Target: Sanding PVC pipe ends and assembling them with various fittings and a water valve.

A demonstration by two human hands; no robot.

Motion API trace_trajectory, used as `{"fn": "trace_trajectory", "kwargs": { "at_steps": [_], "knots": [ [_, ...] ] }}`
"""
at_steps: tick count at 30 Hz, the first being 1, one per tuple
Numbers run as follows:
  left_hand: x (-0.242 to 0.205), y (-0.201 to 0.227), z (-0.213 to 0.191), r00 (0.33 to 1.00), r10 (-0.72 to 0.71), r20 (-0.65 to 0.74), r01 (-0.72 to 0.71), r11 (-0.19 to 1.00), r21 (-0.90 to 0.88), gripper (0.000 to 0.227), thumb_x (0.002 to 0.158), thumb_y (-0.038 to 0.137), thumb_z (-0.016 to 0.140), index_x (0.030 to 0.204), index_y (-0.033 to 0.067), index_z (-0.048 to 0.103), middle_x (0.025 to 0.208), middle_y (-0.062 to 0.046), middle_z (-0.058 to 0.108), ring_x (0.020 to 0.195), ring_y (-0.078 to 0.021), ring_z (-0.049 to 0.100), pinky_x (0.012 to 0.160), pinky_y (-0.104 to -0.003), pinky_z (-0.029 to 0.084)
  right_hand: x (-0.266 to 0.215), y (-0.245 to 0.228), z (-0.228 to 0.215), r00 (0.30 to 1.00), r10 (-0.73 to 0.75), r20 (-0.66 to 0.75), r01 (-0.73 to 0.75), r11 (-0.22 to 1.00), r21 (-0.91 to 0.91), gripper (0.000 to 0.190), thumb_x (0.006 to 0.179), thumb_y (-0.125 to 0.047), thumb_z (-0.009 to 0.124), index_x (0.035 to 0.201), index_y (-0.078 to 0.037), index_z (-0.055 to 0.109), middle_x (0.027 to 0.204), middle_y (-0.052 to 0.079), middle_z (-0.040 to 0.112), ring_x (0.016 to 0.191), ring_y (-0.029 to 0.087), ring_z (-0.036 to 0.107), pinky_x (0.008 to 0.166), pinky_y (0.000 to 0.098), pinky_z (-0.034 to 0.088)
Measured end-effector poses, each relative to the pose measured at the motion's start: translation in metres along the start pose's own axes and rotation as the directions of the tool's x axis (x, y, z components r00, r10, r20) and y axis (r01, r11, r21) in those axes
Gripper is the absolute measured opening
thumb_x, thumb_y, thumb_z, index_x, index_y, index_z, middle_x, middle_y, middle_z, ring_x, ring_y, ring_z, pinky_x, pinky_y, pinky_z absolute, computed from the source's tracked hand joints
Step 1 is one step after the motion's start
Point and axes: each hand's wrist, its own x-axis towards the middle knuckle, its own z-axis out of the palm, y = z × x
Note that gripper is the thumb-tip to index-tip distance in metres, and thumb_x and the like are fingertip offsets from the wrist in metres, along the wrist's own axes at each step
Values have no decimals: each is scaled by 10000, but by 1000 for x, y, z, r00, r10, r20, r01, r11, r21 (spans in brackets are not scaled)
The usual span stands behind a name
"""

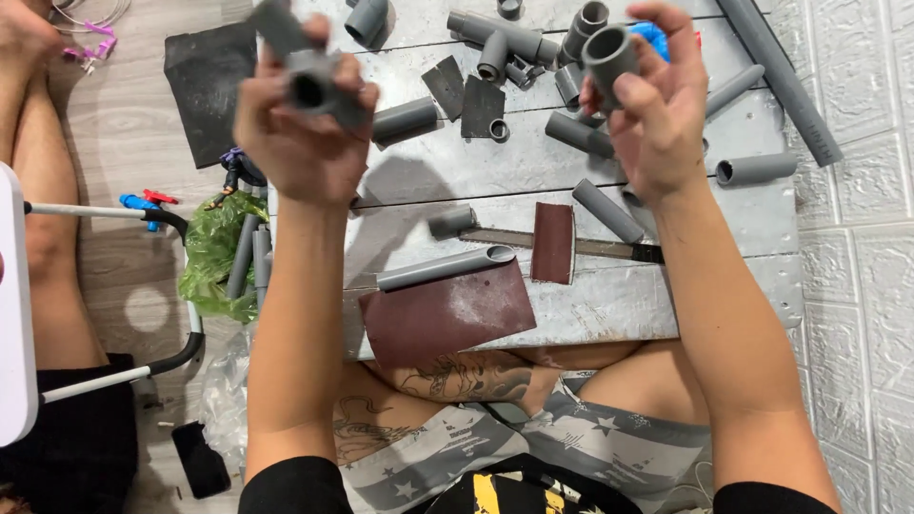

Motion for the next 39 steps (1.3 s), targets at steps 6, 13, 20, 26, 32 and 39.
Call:
{"fn": "trace_trajectory", "kwargs": {
  "at_steps": [6,13,20,26,32,39],
  "knots": [
    [3,7,41,991,-69,119,-65,524,849,501,749,23,406,1202,96,607,989,-90,649,756,-182,644,650,-267,503,-1,6,-21,990,-111,-86,116,992,50,510,1077,-87,404,1561,-242,446,1304,192,528,845,259,515,674,374,492],
    [-17,-33,63,932,-266,247,-333,-354,874,208,808,96,703,1000,16,712,951,-103,617,778,-261,602,678,-365,520,-4,4,-30,961,-138,-239,152,987,41,285,1096,-246,474,1371,-176,498,989,95,549,717,252,531,654,370,401],
    [-18,-35,55,902,-329,280,-389,-337,857,273,752,69,688,1009,36,777,902,-76,649,775,-235,611,751,-362,471,-1,2,-17,972,-176,-158,165,983,-84,176,1134,-227,565,1255,-128,484,908,91,514,706,180,472,641,312,393],
    [-14,-27,67,903,-205,379,-429,-344,835,130,850,3,754,974,43,757,924,-51,656,740,-211,592,686,-335,500,0,6,-16,970,-204,-134,188,975,-118,196,1116,-158,547,1284,-99,467,1014,124,531,711,175,460,638,296,390],
    [-13,-7,83,928,-219,303,-364,-347,865,312,968,234,794,714,74,706,541,1,557,431,-156,449,455,-285,364,4,-8,-7,957,-250,-150,217,954,-206,287,1060,-82,502,1346,-60,514,1150,147,635,797,143,486,684,253,423],
    [-51,-8,106,790,-563,-242,-232,-641,731,314,839,339,792,986,79,694,737,-97,709,501,-240,650,478,-364,538,0,-25,9,920,-376,105,378,790,-483,331,954,82,630,1244,15,485,1190,209,630,1088,273,626,1010,368,541]
  ]
}}
